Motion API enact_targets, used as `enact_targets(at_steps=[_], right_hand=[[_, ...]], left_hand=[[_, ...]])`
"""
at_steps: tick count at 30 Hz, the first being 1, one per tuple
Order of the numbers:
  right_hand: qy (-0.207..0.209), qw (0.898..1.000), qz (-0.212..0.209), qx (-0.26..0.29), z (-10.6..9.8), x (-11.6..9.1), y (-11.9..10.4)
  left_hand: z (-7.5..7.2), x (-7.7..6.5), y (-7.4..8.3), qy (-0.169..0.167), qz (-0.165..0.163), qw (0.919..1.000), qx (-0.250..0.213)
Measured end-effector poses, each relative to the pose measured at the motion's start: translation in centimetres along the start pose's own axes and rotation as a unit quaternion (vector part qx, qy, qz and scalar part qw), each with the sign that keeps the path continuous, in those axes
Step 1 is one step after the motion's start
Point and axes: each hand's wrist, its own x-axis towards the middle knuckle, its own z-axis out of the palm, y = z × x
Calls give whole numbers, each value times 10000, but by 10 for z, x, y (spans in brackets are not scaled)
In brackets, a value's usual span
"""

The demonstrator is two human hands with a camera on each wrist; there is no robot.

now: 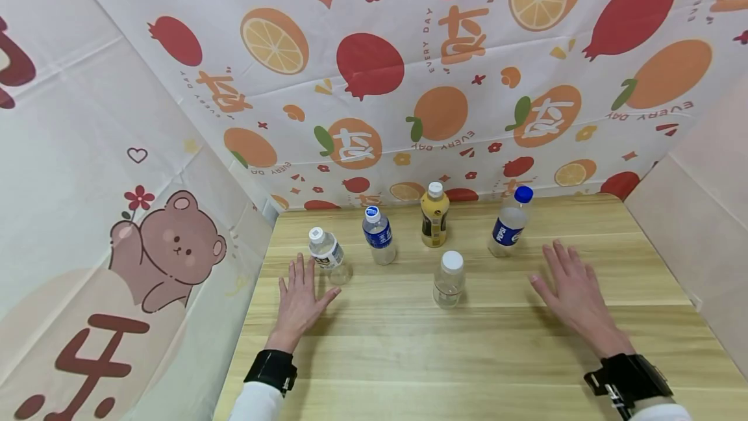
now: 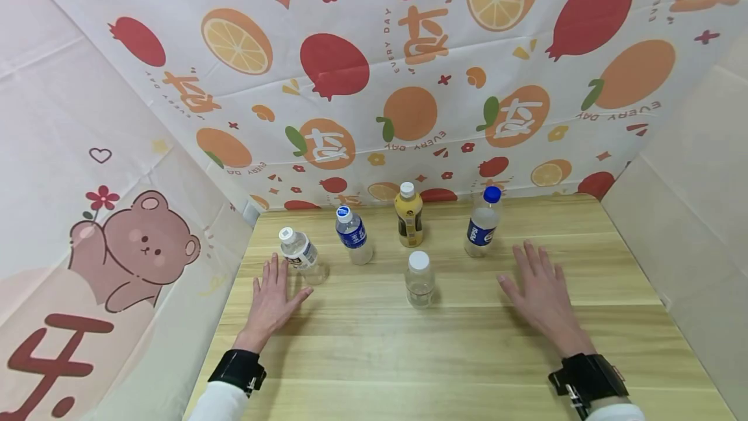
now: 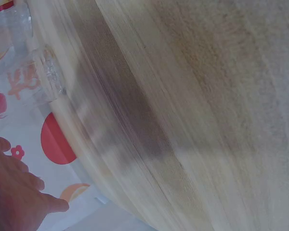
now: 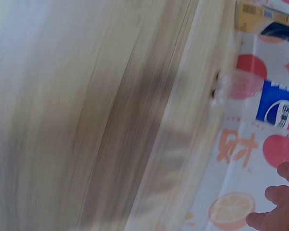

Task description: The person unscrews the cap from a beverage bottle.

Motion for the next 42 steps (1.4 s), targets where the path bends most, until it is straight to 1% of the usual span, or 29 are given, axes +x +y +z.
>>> enact_targets(at_steps=[4,9,14,17,23,28,30,34,37,39,42], right_hand=[[184,9993,-279,182,4,0,-13],[397,9968,-622,297,11,3,-30],[471,9940,-878,444,16,9,-49],[381,9928,-935,640,19,13,-62],[-69,9898,-958,1053,26,21,-84],[-480,9844,-897,1434,34,27,-100],[-542,9827,-857,1552,37,29,-106],[-521,9800,-770,1758,43,33,-117],[-522,9787,-623,1886,46,35,-125],[-549,9775,-496,1976,47,36,-129],[-526,9759,-339,2092,48,38,-133]], left_hand=[[0,0,0,-55,-39,9999,-87],[0,-1,0,-11,-34,9999,-167],[0,-2,0,55,-25,9998,-167],[1,-3,0,75,-18,9997,-219],[2,-6,1,107,-19,9993,-362],[3,-10,0,104,-77,9990,-423],[4,-11,-1,118,-94,9987,-483],[5,-15,0,173,-115,9982,-571],[4,-19,4,193,-143,9975,-664],[5,-22,6,307,-108,9969,-710],[6,-25,11,704,76,9942,-809]])
